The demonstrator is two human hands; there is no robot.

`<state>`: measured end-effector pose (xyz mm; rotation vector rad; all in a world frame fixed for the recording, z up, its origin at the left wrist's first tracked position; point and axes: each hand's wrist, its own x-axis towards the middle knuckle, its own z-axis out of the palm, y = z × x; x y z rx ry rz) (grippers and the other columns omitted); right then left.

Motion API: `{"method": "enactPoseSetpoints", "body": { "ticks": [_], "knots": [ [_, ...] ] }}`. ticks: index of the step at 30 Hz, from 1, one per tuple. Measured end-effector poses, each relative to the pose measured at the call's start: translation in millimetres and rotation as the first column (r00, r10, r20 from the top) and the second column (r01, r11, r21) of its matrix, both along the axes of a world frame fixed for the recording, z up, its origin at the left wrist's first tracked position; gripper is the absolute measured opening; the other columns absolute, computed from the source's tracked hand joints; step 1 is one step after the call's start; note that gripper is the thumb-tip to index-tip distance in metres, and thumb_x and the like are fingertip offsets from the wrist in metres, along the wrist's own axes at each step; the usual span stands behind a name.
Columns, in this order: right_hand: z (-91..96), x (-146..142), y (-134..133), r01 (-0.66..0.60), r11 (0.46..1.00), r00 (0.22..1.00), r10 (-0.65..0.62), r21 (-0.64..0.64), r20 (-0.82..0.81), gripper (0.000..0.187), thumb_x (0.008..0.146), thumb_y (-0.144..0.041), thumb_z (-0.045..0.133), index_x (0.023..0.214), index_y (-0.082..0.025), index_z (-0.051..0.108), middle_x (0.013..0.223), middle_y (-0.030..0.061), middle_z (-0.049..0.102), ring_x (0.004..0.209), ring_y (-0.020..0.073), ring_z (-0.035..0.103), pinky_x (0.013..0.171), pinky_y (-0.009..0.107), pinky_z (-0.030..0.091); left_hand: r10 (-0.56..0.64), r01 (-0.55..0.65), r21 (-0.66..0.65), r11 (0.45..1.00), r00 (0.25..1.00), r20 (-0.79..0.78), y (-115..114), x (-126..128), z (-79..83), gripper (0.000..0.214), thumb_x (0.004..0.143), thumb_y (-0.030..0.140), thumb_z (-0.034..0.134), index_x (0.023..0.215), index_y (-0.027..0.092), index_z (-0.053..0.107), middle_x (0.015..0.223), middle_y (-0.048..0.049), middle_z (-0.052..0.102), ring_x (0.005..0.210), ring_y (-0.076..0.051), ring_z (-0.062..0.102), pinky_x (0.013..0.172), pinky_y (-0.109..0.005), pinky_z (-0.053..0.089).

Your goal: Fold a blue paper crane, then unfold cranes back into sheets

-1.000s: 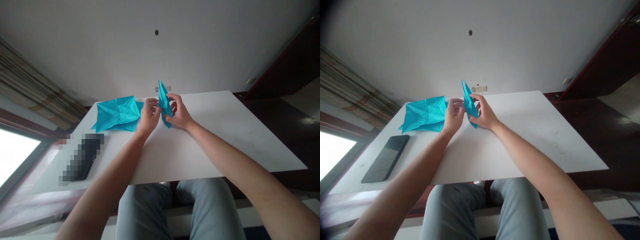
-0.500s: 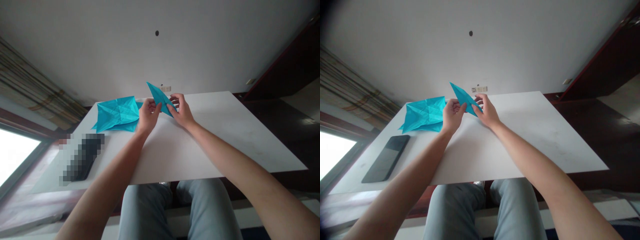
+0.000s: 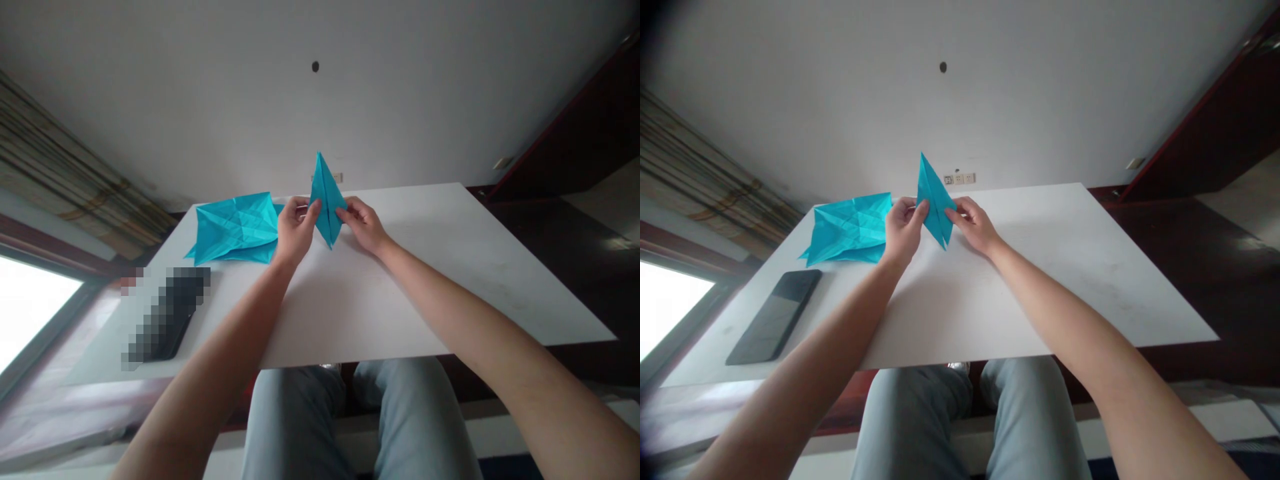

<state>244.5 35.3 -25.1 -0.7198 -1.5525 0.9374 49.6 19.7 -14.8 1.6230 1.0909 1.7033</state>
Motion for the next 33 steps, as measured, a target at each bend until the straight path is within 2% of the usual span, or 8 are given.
{"method": "enactPoseSetpoints", "body": {
  "ticks": [4,8,12,16,19,22,26,33],
  "knots": [
    [-3.3,1.0,6.3,0.051,0.997,0.998,-0.052,-0.050,-0.030,0.059,0.086,-0.085,0.086,0.098,-0.028,0.075,0.098,0.0011,0.072,0.090,0.0196,0.068,0.081,0.034,0.058,-0.123,0.122,0.033,0.992,0.992,0.029,-6.3,4.0,5.2,0.055,0.098,0.076,0.080,0.093,0.025,0.061,0.106,-0.0055,0.079,0.098,-0.019,0.078,0.087,-0.034,0.066],
    [-2.6,2.8,8.6,0.118,0.991,0.993,-0.118,-0.059,0.003,0.067,0.080,-0.092,0.085,0.093,-0.028,0.073,0.095,0.0006,0.070,0.085,0.0191,0.063,0.074,0.033,0.052,-0.193,0.195,-0.021,0.981,0.980,0.055,-10.7,7.5,7.3,0.058,0.096,0.080,0.079,0.094,0.025,0.062,0.093,-0.0024,0.074,0.087,-0.018,0.075,0.084,-0.034,0.066],
    [-3.3,1.1,7.8,0.098,0.994,0.995,-0.100,-0.057,-0.030,0.066,0.080,-0.089,0.088,0.104,-0.030,0.069,0.097,-0.0010,0.070,0.079,0.0176,0.058,0.073,0.034,0.049,-0.227,0.230,-0.072,0.971,0.973,0.042,-13.4,6.1,9.4,0.057,0.099,0.080,0.073,0.094,0.024,0.061,0.093,-0.0022,0.073,0.091,-0.020,0.076,0.091,-0.038,0.068],
    [-3.3,0.6,7.4,0.126,0.991,0.988,-0.129,-0.034,-0.082,0.069,0.074,-0.082,0.096,0.106,-0.031,0.064,0.099,-0.0027,0.068,0.072,0.0148,0.051,0.069,0.032,0.045,-0.268,0.271,-0.060,0.961,0.962,0.060,-14.8,5.3,8.9,0.039,0.105,0.062,0.068,0.098,0.024,0.067,0.099,-0.0034,0.076,0.094,-0.020,0.077,0.090,-0.036,0.068],
    [-2.2,2.4,7.3,0.136,0.991,0.991,-0.136,-0.015,-0.009,0.057,0.079,-0.075,0.095,0.098,-0.028,0.069,0.098,-0.0015,0.069,0.073,0.0145,0.049,0.069,0.032,0.042,-0.254,0.257,-0.033,0.966,0.964,0.074,-13.2,7.4,2.9,0.023,0.096,0.040,0.080,0.102,0.024,0.065,0.095,0.0000,0.071,0.081,-0.014,0.072,0.074,-0.026,0.062],
    [0.1,3.5,6.0,0.140,0.990,0.989,-0.141,0.027,0.051,0.050,0.087,-0.075,0.088,0.095,-0.026,0.077,0.098,0.0012,0.071,0.081,0.0174,0.055,0.075,0.035,0.045,-0.220,0.223,-0.017,0.975,0.968,0.121,-9.5,10.0,-5.1,0.036,0.087,0.026,0.086,0.110,0.026,0.060,0.108,0.0004,0.069,0.076,-0.009,0.070,0.066,-0.019,0.056],
    [6.5,3.1,-0.1,0.117,0.993,0.993,-0.117,0.010,0.034,0.064,0.094,-0.088,0.071,0.088,-0.025,0.077,0.093,0.0038,0.069,0.089,0.0205,0.062,0.082,0.037,0.050,-0.180,0.190,-0.036,0.981,0.966,0.184,-4.4,10.7,-12.1,0.059,0.085,0.028,0.092,0.127,0.030,0.051,0.126,-0.0024,0.068,0.082,-0.010,0.078,0.070,-0.022,0.064],
    [10.0,1.6,-7.9,-0.004,0.998,0.999,0.007,-0.060,0.052,0.061,0.089,-0.081,0.084,0.088,-0.021,0.078,0.081,0.0016,0.069,0.078,0.0179,0.057,0.072,0.034,0.045,-0.147,0.168,-0.084,0.982,0.967,0.209,-7.0,10.8,-9.9,0.071,0.082,0.044,0.102,0.125,0.030,0.047,0.125,-0.0037,0.074,0.081,-0.014,0.081,0.068,-0.023,0.068]
  ]
}}
